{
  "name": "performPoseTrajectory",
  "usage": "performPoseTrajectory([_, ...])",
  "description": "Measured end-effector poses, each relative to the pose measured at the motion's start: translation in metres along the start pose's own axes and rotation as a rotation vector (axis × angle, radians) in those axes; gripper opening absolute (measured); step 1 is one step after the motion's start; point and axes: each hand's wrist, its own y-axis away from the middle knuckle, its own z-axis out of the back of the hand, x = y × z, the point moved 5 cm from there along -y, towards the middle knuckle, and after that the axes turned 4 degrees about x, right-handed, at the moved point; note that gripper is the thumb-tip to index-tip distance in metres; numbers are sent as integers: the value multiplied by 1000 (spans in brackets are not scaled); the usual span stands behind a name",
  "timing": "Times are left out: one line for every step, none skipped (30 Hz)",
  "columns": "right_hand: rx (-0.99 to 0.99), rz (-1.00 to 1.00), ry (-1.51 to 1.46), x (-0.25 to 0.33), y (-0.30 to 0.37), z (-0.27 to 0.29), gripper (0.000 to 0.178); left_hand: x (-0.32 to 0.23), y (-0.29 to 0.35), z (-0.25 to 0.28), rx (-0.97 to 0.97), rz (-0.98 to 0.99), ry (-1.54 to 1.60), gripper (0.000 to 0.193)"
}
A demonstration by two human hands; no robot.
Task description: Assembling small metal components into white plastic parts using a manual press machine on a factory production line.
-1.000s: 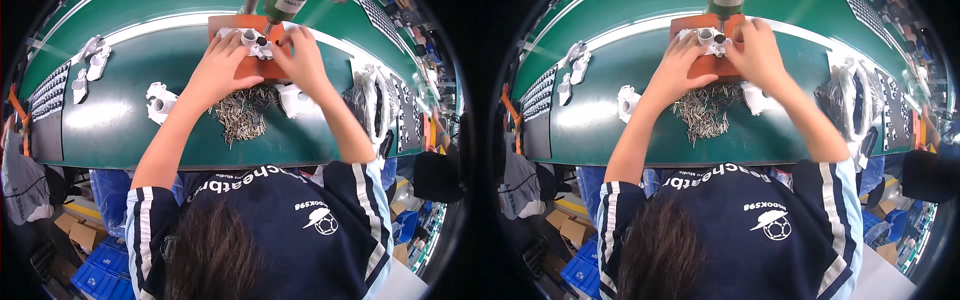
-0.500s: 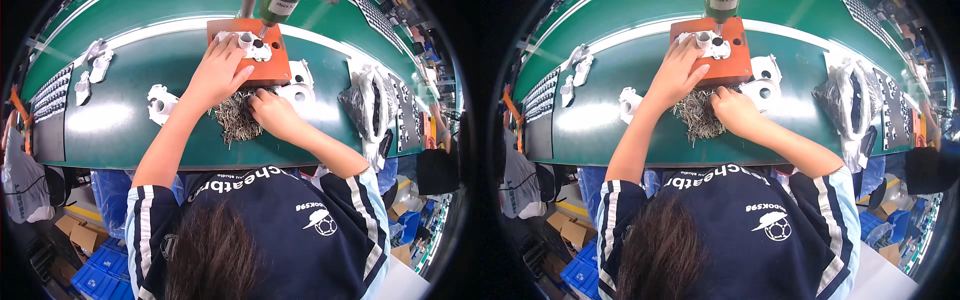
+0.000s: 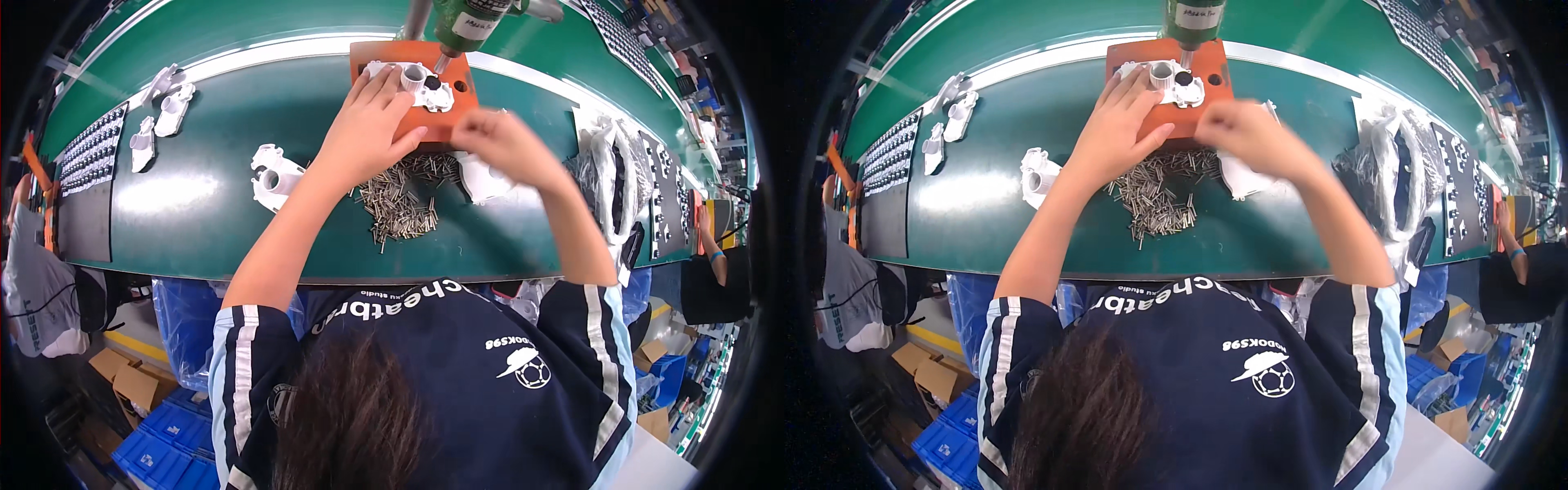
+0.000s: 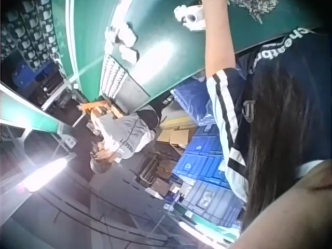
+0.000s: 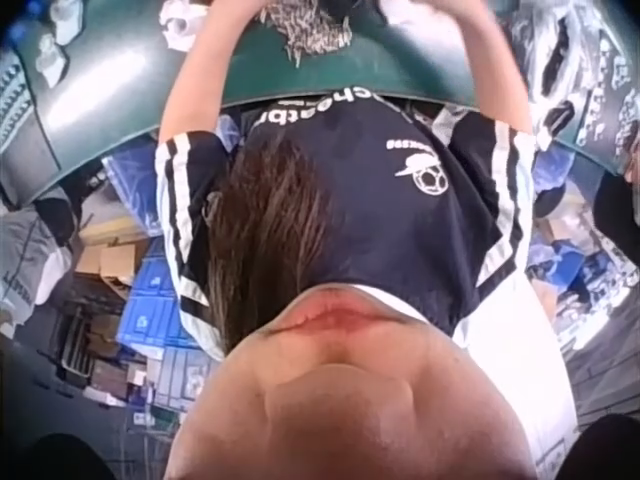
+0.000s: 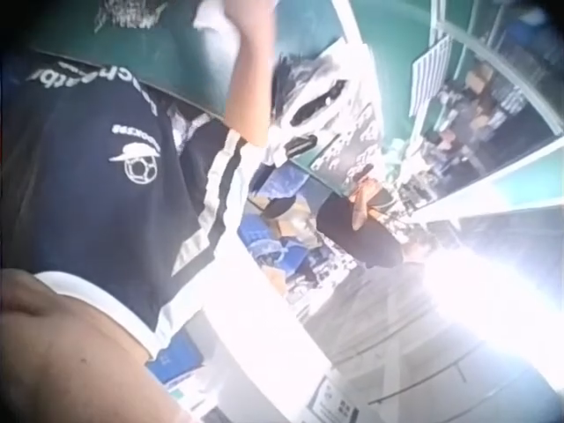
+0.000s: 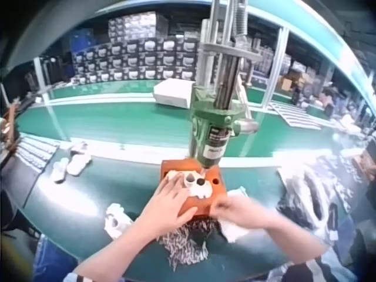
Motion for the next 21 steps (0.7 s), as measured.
performPoseTrajectory([-45, -63, -165, -8, -6, 13, 13, 0, -1, 0, -2, -1, 5, 41])
performPoseTrajectory([-37, -165, -261, -11, -12, 27, 13, -2, -3, 0, -4, -8, 13, 41])
performPoseTrajectory([-32, -161, -352, -16, -21, 36, 15, -4, -5, 0, -3, -15, 19, 41])
performPoseTrajectory([-20, -152, -440, -20, -32, 44, 16, -4, -5, 1, -2, -9, 24, 41])
performPoseTrajectory([-21, -151, -437, -26, -43, 50, 16, -4, -6, 1, -3, -3, 29, 42])
performPoseTrajectory([30, -157, -456, -31, -54, 50, 15, -5, -7, 2, -7, -4, 29, 42])
performPoseTrajectory([87, -161, -473, -27, -61, 47, 13, -5, -7, 2, 1, -4, 24, 42])
performPoseTrajectory([90, -157, -467, -23, -64, 46, 13, -4, -7, 2, 9, -4, 20, 42])
performPoseTrajectory([74, -218, -461, -21, -64, 46, 12, -5, -7, 3, 2, -2, 16, 42])
performPoseTrajectory([62, -277, -456, -16, -64, 44, 10, -5, -7, 3, 6, 5, 25, 42])
performPoseTrajectory([67, -299, -450, -11, -63, 43, 9, -5, -6, 4, 9, 11, 34, 42])
performPoseTrajectory([71, -292, -445, -10, -65, 43, 9, -6, -6, 5, 4, 14, 28, 42])
performPoseTrajectory([74, -294, -436, -14, -68, 43, 12, -5, -5, 3, 25, 29, 48, 41])
performPoseTrajectory([76, -295, -427, -17, -70, 42, 15, -4, -4, 1, 47, 43, 68, 40])
performPoseTrajectory([78, -293, -427, -20, -72, 43, 15, -2, -3, 1, 49, 48, 69, 39])
performPoseTrajectory([103, -280, -444, -20, -72, 44, 15, -3, -4, 1, 48, 45, 69, 39])
performPoseTrajectory([128, -269, -461, -21, -72, 45, 15, -4, -4, 2, 46, 45, 69, 39])
performPoseTrajectory([152, -257, -479, -22, -72, 45, 15, -5, -5, 3, 44, 45, 70, 39])
performPoseTrajectory([152, -256, -479, -23, -73, 44, 15, -5, -5, 3, 44, 44, 70, 39])
performPoseTrajectory([128, -238, -398, -23, -74, 43, 13, -5, -6, 3, 48, 44, 65, 39])
performPoseTrajectory([104, -219, -317, -23, -74, 42, 12, -6, -6, 3, 52, 44, 61, 39])
